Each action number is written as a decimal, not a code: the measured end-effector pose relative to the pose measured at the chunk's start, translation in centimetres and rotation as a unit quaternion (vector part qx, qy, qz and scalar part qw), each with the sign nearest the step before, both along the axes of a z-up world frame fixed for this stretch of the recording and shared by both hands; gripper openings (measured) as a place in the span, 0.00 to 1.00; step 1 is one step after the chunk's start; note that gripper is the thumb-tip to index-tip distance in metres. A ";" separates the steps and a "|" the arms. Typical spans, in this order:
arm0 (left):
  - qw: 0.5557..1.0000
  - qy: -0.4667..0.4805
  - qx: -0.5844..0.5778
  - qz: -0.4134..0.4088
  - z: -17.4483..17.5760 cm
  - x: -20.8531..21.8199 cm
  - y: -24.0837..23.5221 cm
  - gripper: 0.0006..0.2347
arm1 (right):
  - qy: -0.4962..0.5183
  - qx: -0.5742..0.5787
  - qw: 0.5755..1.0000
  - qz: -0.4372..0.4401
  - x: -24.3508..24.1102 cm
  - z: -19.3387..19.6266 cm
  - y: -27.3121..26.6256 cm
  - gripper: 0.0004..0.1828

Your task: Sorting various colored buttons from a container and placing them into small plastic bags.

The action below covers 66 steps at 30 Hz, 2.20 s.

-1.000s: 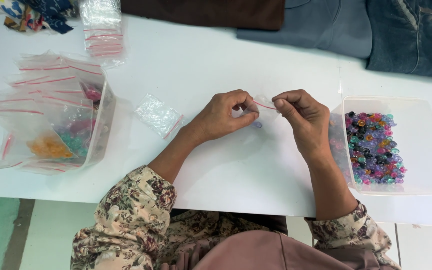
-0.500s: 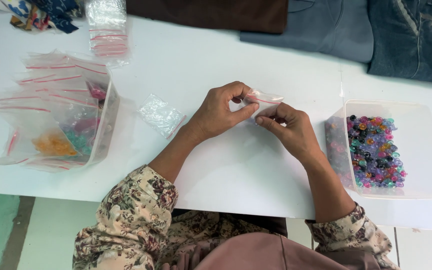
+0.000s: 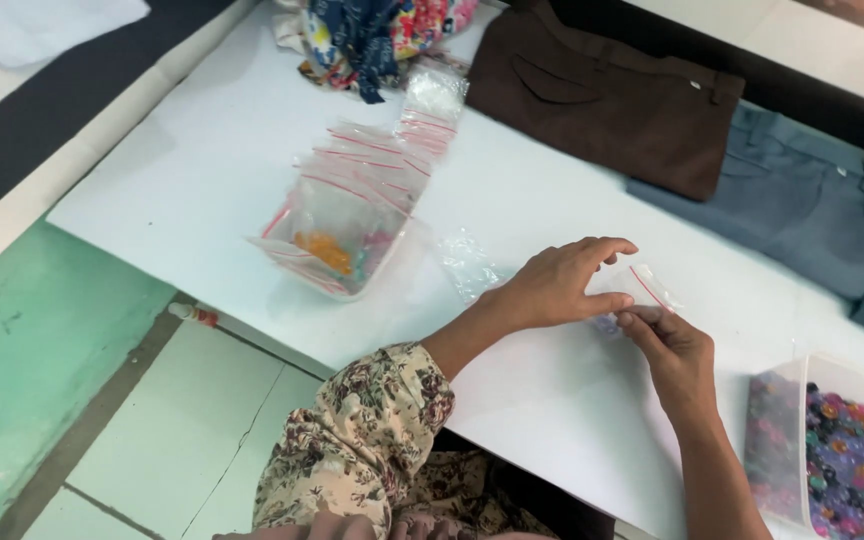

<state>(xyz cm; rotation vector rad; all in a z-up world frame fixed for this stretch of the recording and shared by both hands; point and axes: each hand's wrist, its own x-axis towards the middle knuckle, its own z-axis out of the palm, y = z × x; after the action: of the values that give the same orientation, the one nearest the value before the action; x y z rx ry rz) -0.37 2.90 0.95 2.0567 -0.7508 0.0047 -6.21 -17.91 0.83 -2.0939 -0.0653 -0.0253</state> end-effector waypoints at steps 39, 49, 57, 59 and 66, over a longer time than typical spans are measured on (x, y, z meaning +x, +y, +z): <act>0.854 -0.085 0.431 0.278 7.9 -10.1 19.8 0.15 | -0.086 -0.021 0.963 0.255 8.6 4.5 26.6 0.11; 0.839 -0.093 0.449 0.292 6.2 -7.7 19.8 0.20 | -0.201 -0.247 0.927 0.196 8.8 2.9 27.6 0.16; 0.810 -0.310 0.404 0.291 9.6 -10.7 16.0 0.21 | -0.047 -0.027 0.984 0.170 5.8 7.4 20.6 0.25; 0.845 -0.322 0.351 0.244 9.9 -10.4 13.4 0.19 | -0.056 0.025 0.987 0.150 3.4 8.3 16.5 0.22; 0.967 -0.223 0.111 -0.060 7.3 -8.4 1.2 0.14 | -0.074 0.068 0.993 0.056 -5.5 8.7 0.0 0.17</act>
<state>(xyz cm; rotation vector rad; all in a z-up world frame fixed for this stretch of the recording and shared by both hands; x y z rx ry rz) -8.81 4.14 8.22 2.2480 -1.1970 0.3383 -11.68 -17.89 9.57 -1.9475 -0.2639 -0.1142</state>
